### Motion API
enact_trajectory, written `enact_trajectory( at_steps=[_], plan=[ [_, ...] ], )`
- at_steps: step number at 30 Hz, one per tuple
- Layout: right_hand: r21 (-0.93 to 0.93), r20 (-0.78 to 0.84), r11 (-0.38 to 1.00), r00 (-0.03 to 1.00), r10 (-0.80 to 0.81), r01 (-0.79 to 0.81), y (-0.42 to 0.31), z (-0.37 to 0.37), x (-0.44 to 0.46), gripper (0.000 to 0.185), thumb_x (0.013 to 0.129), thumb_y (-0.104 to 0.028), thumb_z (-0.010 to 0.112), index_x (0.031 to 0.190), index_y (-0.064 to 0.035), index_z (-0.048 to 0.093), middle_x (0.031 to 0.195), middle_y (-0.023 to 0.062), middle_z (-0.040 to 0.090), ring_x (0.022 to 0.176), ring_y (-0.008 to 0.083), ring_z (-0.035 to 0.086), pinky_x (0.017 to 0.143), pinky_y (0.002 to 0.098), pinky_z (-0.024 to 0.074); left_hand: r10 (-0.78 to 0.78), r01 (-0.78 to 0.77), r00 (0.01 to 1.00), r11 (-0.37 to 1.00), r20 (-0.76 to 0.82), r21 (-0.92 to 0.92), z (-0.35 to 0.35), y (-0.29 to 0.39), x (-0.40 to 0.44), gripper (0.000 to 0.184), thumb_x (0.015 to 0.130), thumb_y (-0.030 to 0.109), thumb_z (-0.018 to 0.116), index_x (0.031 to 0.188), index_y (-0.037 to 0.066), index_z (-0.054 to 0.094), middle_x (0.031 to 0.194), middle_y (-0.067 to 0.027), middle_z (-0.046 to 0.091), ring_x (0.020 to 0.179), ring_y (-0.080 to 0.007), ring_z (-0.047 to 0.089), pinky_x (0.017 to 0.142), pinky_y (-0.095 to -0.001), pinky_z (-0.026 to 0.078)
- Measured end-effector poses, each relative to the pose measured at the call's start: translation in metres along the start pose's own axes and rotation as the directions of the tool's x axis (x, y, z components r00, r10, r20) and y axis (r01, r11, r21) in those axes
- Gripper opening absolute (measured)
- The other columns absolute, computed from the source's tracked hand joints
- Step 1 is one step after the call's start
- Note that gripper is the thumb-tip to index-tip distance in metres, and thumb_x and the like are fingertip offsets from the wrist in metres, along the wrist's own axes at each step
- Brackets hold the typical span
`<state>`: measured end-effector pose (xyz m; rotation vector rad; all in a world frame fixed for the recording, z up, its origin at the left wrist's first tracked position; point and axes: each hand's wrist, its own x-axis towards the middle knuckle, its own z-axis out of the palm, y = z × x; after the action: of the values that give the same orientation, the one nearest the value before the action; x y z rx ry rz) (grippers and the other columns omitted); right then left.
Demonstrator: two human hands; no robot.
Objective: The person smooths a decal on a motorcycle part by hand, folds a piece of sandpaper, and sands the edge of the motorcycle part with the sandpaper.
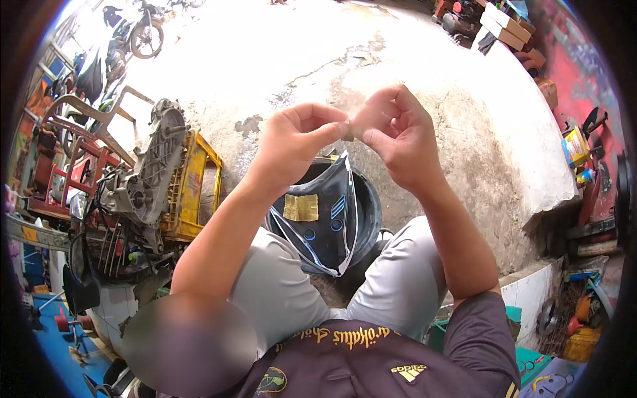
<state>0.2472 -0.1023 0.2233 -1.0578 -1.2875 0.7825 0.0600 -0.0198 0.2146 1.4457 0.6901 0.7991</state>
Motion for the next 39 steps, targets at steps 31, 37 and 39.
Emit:
enact_trajectory(
  at_steps=[31,37,39],
  plan=[
    [0.014,0.018,0.994,0.994,0.107,-0.107,0.000,-0.007,0.003,0.029,0.092,0.005,0.073,0.120,0.0019,0.068,0.097,0.0100,0.077,0.094,0.0151,0.074,0.085,0.0285,0.0585,0.178,-0.166,0.984,0.876,0.015,0.454,0.006,0.006,-0.001,0.017,0.102,0.013,0.070,0.109,-0.001,0.076,0.094,-0.0025,0.077,0.084,-0.0074,0.064,0.078,-0.0258,0.052],
    [-0.176,0.005,0.958,0.973,0.231,-0.226,-0.010,-0.003,-0.002,0.018,0.097,-0.003,0.071,0.112,0.0053,0.076,0.102,0.0163,0.080,0.096,0.0185,0.075,0.090,0.0308,0.0591,0.230,-0.210,0.973,0.853,0.017,0.478,0.008,0.013,-0.005,0.017,0.102,0.014,0.070,0.107,-0.001,0.076,0.092,-0.0028,0.076,0.083,-0.0070,0.062,0.077,-0.0258,0.051],
    [-0.162,0.009,0.963,0.976,0.218,-0.214,-0.008,-0.004,-0.001,0.018,0.097,-0.003,0.070,0.112,0.0053,0.077,0.102,0.0164,0.080,0.096,0.0182,0.075,0.090,0.0306,0.0592,0.222,-0.203,0.975,0.864,0.012,0.461,0.008,0.011,-0.004,0.016,0.102,0.013,0.070,0.107,-0.001,0.076,0.092,-0.0031,0.076,0.084,-0.0072,0.063,0.077,-0.0259,0.051]
  ],
)
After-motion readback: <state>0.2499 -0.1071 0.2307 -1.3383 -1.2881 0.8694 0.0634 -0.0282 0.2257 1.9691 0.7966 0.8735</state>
